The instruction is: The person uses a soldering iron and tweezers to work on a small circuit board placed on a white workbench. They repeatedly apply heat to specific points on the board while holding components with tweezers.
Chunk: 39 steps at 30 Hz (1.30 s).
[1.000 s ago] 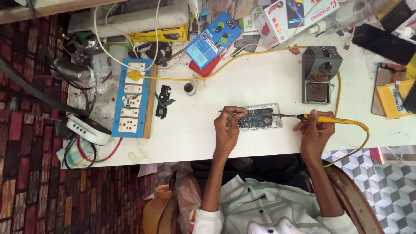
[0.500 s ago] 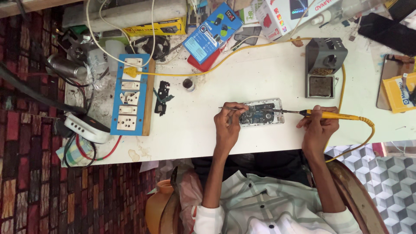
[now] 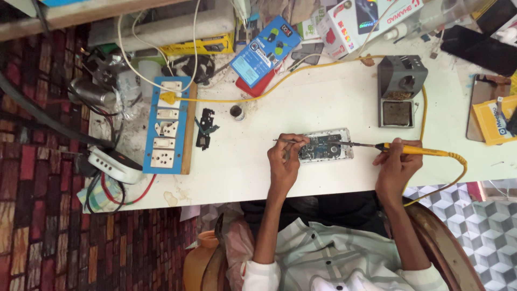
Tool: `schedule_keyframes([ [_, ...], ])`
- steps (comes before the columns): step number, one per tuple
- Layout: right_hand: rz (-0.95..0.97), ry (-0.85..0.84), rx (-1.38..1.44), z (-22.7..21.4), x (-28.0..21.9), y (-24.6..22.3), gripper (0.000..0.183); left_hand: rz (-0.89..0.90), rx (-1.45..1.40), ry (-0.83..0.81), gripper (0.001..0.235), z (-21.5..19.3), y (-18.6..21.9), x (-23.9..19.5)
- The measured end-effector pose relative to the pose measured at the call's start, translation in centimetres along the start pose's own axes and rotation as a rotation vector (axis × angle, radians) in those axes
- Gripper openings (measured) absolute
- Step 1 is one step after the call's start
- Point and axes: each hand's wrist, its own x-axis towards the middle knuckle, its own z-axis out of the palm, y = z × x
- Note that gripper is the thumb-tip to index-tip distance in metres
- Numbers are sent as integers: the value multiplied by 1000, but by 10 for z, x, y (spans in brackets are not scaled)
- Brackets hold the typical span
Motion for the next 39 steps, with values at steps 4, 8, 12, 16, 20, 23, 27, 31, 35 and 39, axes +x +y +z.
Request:
schedule_keyframes([
  [4,-3,64,38,-2,1,3,18,-10,51,17,10,0,1,0],
  [8,-5,56,-4,-1,-2,0,17,-19,67,43,10,1,1,0],
  [12,-19,15,-46,1,-6,-8,17,-10,9,11,10,0,0,-1],
  [16,-3,26,-93,4,-6,-11,18,-35,-32,0,8,-1,-2,-1],
  [20,-31,12,-90,3,-6,-9,19,-35,-14,-2,11,0,-1,0],
  [23,-68,6,-122,3,-1,-6,19,-29,-22,-17,10,0,5,4],
  [27,77,133,96,-6,2,3,18,-50,30,-12,11,1,8,-1],
  [31,141,77,231,-18,14,3,25,-40,72,4,12,2,9,0],
  [35,110,50,93,-21,8,1,24,-36,23,-21,11,2,9,0],
  [39,84,75,-8,-10,3,-4,21,-18,68,-11,9,1,8,0],
])
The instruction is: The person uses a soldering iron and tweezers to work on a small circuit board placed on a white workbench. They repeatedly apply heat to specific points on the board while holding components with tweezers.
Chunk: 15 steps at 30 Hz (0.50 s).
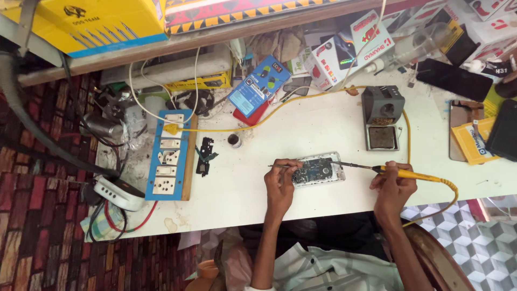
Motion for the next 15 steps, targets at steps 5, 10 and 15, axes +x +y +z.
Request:
schedule_keyframes([
  [5,24,-19,-40,5,-1,-8,21,-27,-19,2,9,0,-2,0],
  [10,-11,-45,-58,7,0,-9,22,-5,-11,-5,10,0,-2,1],
  [15,-26,-53,-43,7,0,-7,20,-4,-25,-15,12,0,-2,2],
])
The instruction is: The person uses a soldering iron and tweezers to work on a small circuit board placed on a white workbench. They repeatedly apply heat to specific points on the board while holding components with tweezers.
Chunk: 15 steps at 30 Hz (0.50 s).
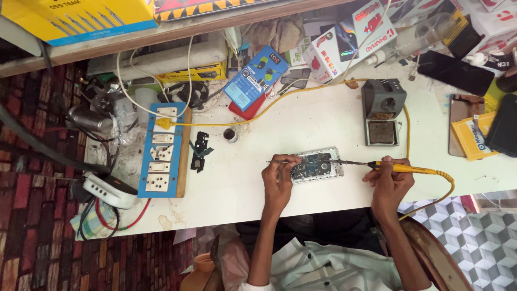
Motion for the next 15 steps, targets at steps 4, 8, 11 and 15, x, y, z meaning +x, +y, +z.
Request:
schedule_keyframes([
  [4,-30,-16,32,-1,0,2,22,-10,24,10,13,0,0,-1],
  [8,-15,-30,10,-2,1,1,22,-7,24,4,14,0,0,-1],
  [11,-18,-27,-9,-2,-1,2,20,8,-10,-9,14,0,0,0],
  [15,-12,-40,-8,-5,-1,3,21,-7,42,1,14,0,-1,-2],
])
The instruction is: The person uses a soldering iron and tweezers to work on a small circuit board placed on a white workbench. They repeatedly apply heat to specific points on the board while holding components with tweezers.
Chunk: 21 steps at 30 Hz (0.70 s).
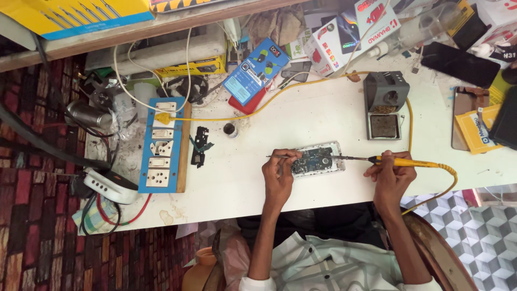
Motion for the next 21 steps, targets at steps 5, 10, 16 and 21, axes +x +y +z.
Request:
schedule_keyframes([
  [5,-15,15,70,1,4,2,22,28,-4,1,14,0,-1,2],
  [10,-4,13,23,0,3,4,20,18,-6,1,12,-1,0,1],
  [16,-1,19,24,-1,3,7,19,15,-22,4,13,0,-1,1],
  [21,-16,15,51,0,4,6,19,19,-17,0,13,0,-2,1],
])
